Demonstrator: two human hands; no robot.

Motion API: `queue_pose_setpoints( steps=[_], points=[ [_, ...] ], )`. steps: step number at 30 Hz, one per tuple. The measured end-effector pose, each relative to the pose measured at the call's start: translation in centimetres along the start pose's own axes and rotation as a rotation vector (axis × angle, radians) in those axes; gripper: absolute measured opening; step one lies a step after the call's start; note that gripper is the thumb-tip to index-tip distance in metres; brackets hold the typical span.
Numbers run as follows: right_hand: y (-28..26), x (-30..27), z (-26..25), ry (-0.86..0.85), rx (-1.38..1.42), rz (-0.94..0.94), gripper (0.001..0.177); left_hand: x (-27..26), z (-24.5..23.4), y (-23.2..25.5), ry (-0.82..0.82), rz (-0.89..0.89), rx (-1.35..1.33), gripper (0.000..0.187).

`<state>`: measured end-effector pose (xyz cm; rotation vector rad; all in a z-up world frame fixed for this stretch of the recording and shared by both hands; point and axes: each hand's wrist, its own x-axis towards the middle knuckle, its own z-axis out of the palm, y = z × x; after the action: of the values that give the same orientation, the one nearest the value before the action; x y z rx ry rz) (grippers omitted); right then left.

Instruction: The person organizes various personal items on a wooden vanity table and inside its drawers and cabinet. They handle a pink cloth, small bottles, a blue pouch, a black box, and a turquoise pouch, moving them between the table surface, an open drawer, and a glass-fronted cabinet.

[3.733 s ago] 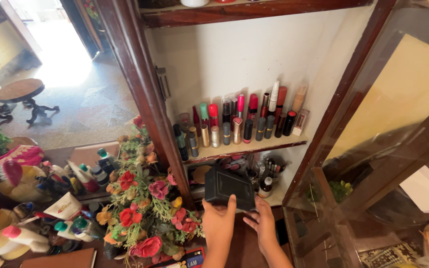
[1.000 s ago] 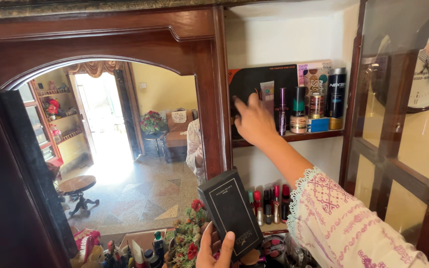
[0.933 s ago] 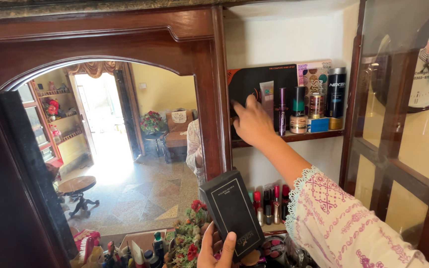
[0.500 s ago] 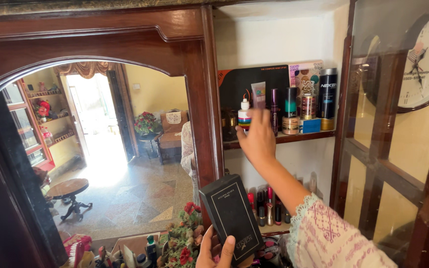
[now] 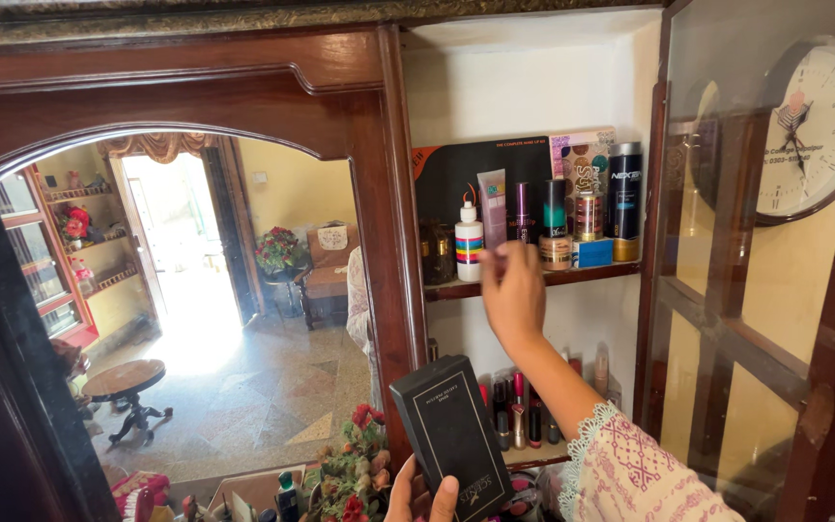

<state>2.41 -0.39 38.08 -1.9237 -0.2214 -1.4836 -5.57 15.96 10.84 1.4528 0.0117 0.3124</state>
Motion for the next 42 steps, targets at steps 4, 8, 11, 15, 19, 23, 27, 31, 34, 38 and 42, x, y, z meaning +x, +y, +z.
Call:
queue_pose_setpoints(
  steps=[4, 8, 11, 15, 19, 23, 27, 31, 34, 38, 42],
  points=[
    [1.4, 0.4, -0.7, 0.186, -0.031, -0.075, 0.028, 0.4, 0.8, -0.5, -0.015, 0.018, -0.155, 0.081],
    [2.5, 0.7, -1.3, 0.188, -0.051, -0.066, 0.033, -0.1, 2.3, 1.7, -0.105, 0.196, -0.258, 0.079],
    [3.0, 0.8, -1.3, 0.152, -0.041, -0.011, 0.035, -0.5, 3.0, 5.7, -0.044, 0.245, -0.066, 0.076],
    [3.5, 0.9, -1.4, 0.140, -0.009, -0.004, 0.034, -1.1, 3.9, 12.1, 0.053, 0.219, 0.148, 0.078],
    [3.7, 0.9, -1.6, 0.144, 0.011, -0.019, 0.033, -1.4, 4.5, 16.9, 0.038, 0.206, 0.053, 0.082],
    [4.0, 1.1, -1.5, 0.147, 0.037, 0.014, 0.026, -1.7, 4.5, 18.6, 0.039, 0.141, 0.124, 0.084],
    [4.4, 1.2, -1.3, 0.157, 0.028, 0.030, 0.020, -1.6, 5.0, 18.2, 0.023, 0.182, 0.085, 0.084],
    [4.5, 1.3, -1.2, 0.149, 0.014, 0.060, 0.019, -1.4, 5.1, 17.3, 0.014, 0.156, 0.109, 0.085],
    [4.6, 1.3, -1.1, 0.141, 0.012, 0.088, 0.019, -1.5, 5.0, 16.7, 0.006, 0.152, 0.108, 0.086],
    [4.6, 1.6, -1.1, 0.147, 0.036, 0.097, 0.018, -1.5, 4.9, 16.4, 0.012, 0.136, 0.138, 0.087],
    [4.3, 1.4, -1.1, 0.135, 0.002, 0.126, 0.019, -1.5, 4.5, 16.0, 0.020, 0.195, 0.107, 0.087]
  ],
)
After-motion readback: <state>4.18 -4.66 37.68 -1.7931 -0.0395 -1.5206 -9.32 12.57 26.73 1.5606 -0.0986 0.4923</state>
